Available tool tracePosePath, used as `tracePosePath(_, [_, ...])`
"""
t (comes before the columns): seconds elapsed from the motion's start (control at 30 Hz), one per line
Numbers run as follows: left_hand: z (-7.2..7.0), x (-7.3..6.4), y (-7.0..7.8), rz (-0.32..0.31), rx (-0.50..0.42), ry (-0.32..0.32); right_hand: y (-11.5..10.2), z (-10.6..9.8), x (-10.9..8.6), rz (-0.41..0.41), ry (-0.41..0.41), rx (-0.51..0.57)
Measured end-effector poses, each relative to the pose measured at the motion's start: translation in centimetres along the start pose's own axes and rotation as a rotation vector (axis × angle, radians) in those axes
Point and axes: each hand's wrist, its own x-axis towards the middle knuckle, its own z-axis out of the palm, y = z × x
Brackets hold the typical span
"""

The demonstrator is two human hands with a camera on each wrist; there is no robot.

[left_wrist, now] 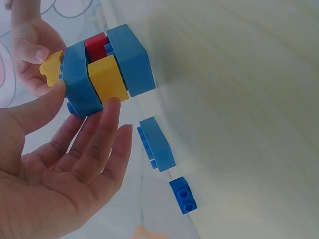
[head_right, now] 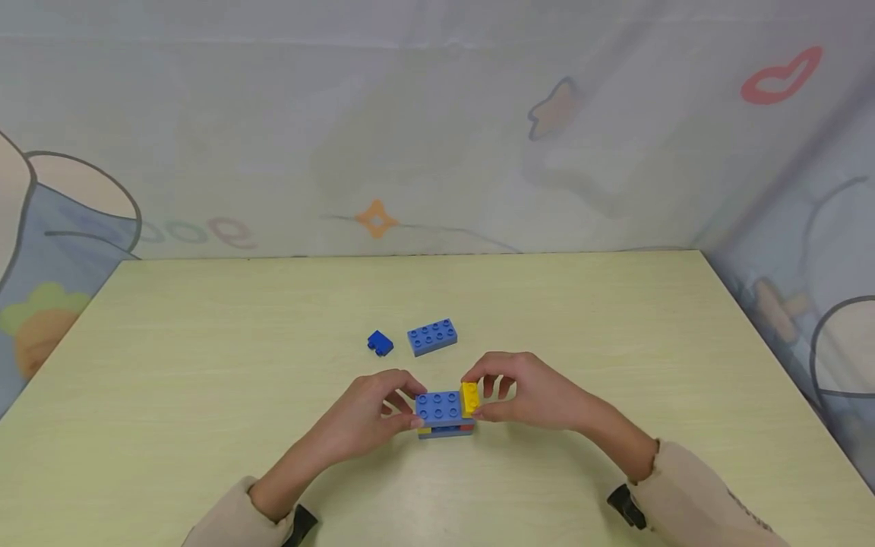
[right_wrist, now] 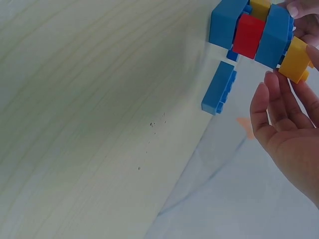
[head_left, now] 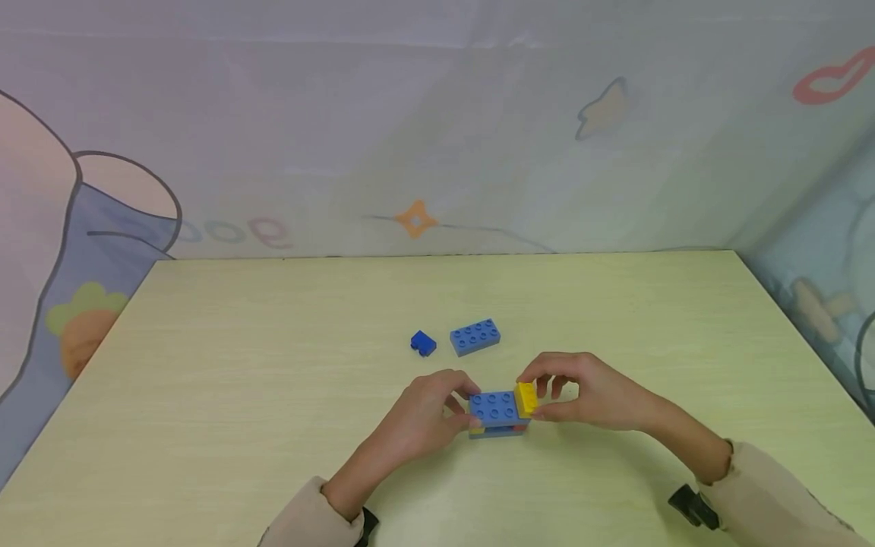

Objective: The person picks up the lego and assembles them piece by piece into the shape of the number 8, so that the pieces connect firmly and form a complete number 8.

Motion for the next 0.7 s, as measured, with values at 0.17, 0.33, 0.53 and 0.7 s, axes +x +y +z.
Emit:
tracePosePath(0.17, [0.01, 0.01, -0.01, 0.006, -0.001, 0.003, -0.1, 0.06, 0.04, -0.011, 0.005, 0.009])
tracePosePath(0.33, [0.04, 0.02, -0.06, 0.002, -0.003, 0.002, -0.04, 0.2, 0.05, -0.012, 0.013, 0.061])
tracePosePath(0.53, [0.08, 0.01, -0.14, 0.005, 0.002, 0.001, 0.23, 0.29, -0.06, -0.003, 0.024, 0.124])
tracePosePath(0.7, [0.07, 0.04, -0.17, 0.003, 0.003, 0.0, 0.4, 0.28, -0.07, -0.005, 0.025, 0.128])
